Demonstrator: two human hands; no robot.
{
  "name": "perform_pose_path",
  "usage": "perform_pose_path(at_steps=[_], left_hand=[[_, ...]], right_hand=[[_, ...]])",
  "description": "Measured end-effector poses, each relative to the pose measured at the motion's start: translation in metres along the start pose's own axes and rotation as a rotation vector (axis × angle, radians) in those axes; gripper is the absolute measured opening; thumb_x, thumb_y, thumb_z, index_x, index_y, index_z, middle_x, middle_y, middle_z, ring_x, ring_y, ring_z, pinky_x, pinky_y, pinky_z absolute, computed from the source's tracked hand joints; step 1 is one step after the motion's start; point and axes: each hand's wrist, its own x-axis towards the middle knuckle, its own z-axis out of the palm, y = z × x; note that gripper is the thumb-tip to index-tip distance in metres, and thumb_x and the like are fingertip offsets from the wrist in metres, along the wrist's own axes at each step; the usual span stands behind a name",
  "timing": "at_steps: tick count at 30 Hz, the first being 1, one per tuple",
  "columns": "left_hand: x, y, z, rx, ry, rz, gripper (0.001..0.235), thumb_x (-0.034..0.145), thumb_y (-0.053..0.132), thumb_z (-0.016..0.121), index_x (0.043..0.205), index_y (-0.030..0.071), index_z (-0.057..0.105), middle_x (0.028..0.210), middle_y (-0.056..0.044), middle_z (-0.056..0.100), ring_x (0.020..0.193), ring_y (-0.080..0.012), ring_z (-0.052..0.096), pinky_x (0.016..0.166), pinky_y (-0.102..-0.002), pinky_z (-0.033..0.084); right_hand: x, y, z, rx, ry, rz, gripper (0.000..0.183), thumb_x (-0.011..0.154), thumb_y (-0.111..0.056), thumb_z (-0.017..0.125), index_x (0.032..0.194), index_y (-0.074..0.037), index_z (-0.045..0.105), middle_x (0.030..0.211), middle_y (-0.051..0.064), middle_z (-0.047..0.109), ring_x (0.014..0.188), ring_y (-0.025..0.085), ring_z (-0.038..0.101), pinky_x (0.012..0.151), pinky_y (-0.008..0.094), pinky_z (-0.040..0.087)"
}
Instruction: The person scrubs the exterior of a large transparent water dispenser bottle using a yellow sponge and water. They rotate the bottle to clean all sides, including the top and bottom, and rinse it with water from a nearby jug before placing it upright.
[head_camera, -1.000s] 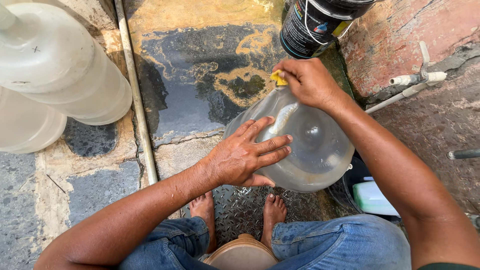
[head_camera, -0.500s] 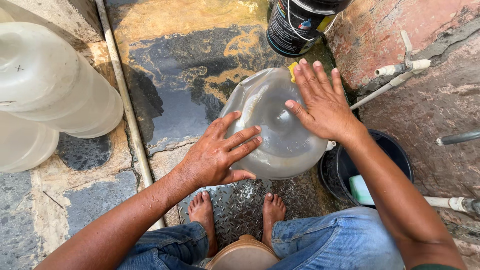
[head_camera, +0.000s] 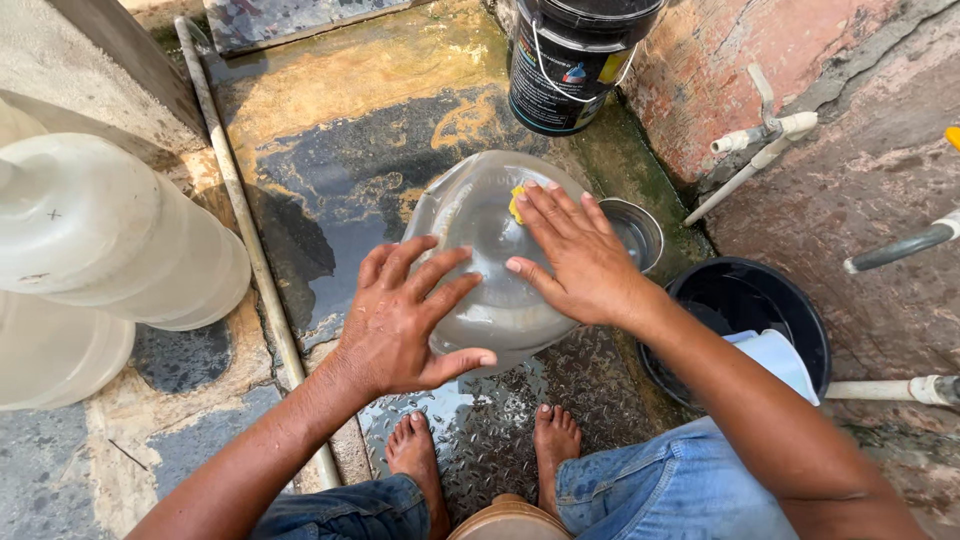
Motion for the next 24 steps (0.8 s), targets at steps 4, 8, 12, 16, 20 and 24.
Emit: perform_pose_path(at_steps=[4, 8, 12, 16, 20, 24], left_hand=[[0.01, 0.048, -0.042, -0.725, 0.075, 0.096, 0.032, 0.103, 0.037, 0.061, 0.121, 0.012, 0.069, 0.134, -0.01, 0.068, 0.123, -0.029, 0.067, 0.111, -0.043, 0.047], [-0.011, 0.154, 0.028, -0.825, 0.096, -0.141, 0.042, 0.11, 0.036, 0.049, 0.134, 0.002, 0.056, 0.131, -0.015, 0.064, 0.113, -0.0256, 0.068, 0.104, -0.043, 0.05], [0.019, 0.238, 0.153, 0.136, -0.193, -0.942, 0.053, 0.118, 0.035, 0.038, 0.147, -0.009, 0.043, 0.129, -0.021, 0.06, 0.103, -0.0222, 0.069, 0.098, -0.043, 0.052], [0.033, 0.174, 0.163, 0.567, -0.287, -0.518, 0.055, 0.111, 0.033, 0.024, 0.152, -0.004, 0.029, 0.149, -0.022, 0.047, 0.128, -0.0175, 0.061, 0.104, -0.029, 0.051], [-0.023, 0.172, 0.081, -0.857, -0.145, -0.207, 0.051, 0.12, 0.03, 0.021, 0.158, -0.002, 0.032, 0.161, -0.018, 0.045, 0.148, -0.0173, 0.052, 0.123, -0.036, 0.046], [-0.002, 0.171, 0.101, -0.921, -0.131, -0.436, 0.06, 0.118, 0.041, 0.022, 0.158, -0.003, 0.028, 0.162, -0.017, 0.041, 0.148, -0.0175, 0.052, 0.119, -0.037, 0.043]], right_hand=[[0.009, 0.006, 0.001, 0.067, 0.028, 0.004, 0.074, 0.104, -0.053, 0.046, 0.159, -0.006, 0.032, 0.166, 0.02, 0.029, 0.156, 0.036, 0.02, 0.124, 0.056, 0.009], [0.005, 0.018, -0.005, 0.098, 0.028, 0.009, 0.072, 0.104, -0.052, 0.047, 0.158, -0.007, 0.035, 0.166, 0.02, 0.03, 0.156, 0.036, 0.021, 0.124, 0.056, 0.009], [0.004, 0.03, -0.004, 0.1, 0.029, 0.032, 0.071, 0.104, -0.051, 0.048, 0.158, -0.008, 0.035, 0.166, 0.02, 0.03, 0.156, 0.036, 0.022, 0.124, 0.057, 0.009], [-0.004, 0.035, -0.006, 0.114, 0.032, 0.063, 0.069, 0.105, -0.051, 0.047, 0.159, -0.009, 0.034, 0.167, 0.019, 0.03, 0.157, 0.036, 0.022, 0.125, 0.056, 0.01], [-0.004, 0.032, -0.009, 0.101, 0.029, 0.055, 0.07, 0.104, -0.05, 0.047, 0.159, -0.009, 0.033, 0.166, 0.02, 0.03, 0.156, 0.036, 0.023, 0.124, 0.057, 0.01], [-0.001, 0.025, -0.011, 0.091, 0.03, 0.024, 0.071, 0.104, -0.05, 0.048, 0.159, -0.008, 0.033, 0.165, 0.02, 0.031, 0.155, 0.037, 0.024, 0.124, 0.058, 0.01]])
